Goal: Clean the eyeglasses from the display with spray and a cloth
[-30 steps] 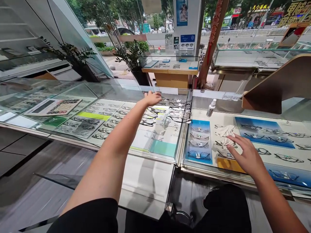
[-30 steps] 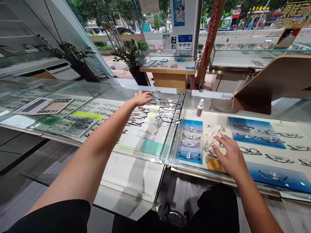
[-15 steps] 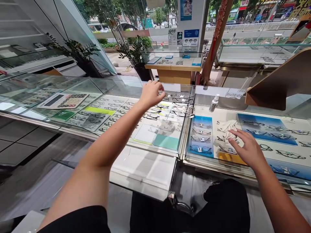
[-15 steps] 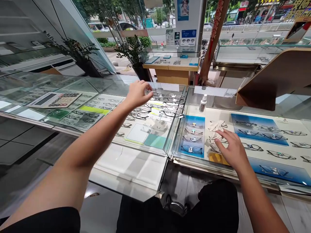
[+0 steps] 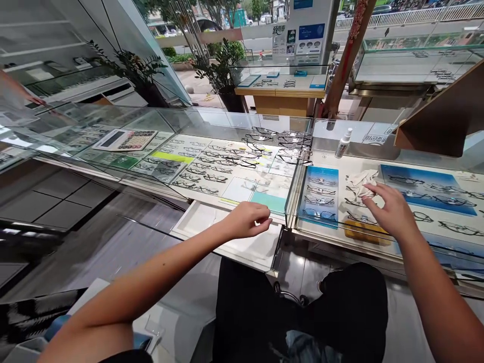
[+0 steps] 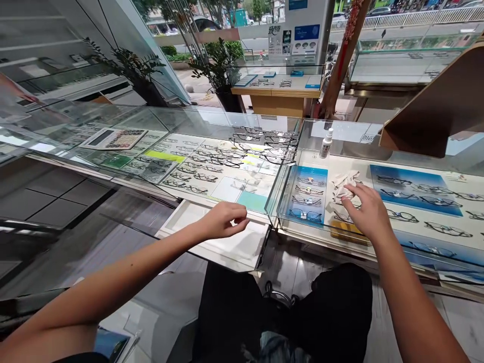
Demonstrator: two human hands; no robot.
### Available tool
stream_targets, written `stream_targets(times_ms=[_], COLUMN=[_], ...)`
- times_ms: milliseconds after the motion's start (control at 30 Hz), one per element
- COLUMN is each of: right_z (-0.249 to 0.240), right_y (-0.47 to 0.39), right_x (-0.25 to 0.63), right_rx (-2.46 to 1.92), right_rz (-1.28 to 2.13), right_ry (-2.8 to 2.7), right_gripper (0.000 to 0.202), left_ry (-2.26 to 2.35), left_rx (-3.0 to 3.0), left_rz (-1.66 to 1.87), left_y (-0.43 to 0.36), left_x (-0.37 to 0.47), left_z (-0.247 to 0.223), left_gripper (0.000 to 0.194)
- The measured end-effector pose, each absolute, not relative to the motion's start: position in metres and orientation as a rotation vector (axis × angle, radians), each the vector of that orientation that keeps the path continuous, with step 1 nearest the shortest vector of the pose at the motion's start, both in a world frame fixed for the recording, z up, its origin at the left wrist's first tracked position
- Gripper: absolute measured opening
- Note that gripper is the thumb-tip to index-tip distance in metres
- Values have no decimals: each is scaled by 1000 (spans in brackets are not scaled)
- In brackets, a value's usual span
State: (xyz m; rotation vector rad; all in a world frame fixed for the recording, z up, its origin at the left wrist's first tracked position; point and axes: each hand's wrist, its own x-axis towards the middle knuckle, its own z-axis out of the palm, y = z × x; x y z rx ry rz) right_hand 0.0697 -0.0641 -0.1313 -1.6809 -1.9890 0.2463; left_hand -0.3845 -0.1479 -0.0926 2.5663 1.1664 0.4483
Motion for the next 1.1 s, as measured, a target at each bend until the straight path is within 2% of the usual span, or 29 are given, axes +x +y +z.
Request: stream_targets(times_ms=[200, 400, 467, 567, 633, 867, 1000, 1100], right_z=[-133, -137, -138, -137, -135, -129, -128, -127], right_y=[-64, -64, -64, -65, -66, -72, -75, -78], right_x=[71, 72, 72, 71, 70, 66, 62, 61], right_rx=[-1661, -1639, -1631, -1633, -1643, -1681, -1672, -1688], right_rz=[229, 214, 202, 188, 190, 215, 223, 212], right_ry=[-1995, -1993, -1996, -2010, -2018, -2009, -1998, -1981], right_gripper=[57, 57, 56, 55, 56, 53, 50, 47], left_ry=[1277, 1365, 1463, 1742, 1964, 2277, 2382, 2281], left_rx=[2579, 2403, 2364, 2279, 2164, 2076, 2002, 2044], left_rz=[339, -35, -51, -85, -103, 174, 198, 70], left_y=[-158, -157, -147, -118, -92, 8, 56, 90], left_x=[-391, -393, -392, -386, -378, -374, -397, -416], left_z=[-111, -133, -144, -166, -182, -231, -237, -232], left_gripper=[33, 30, 42, 71, 79, 83, 83, 86])
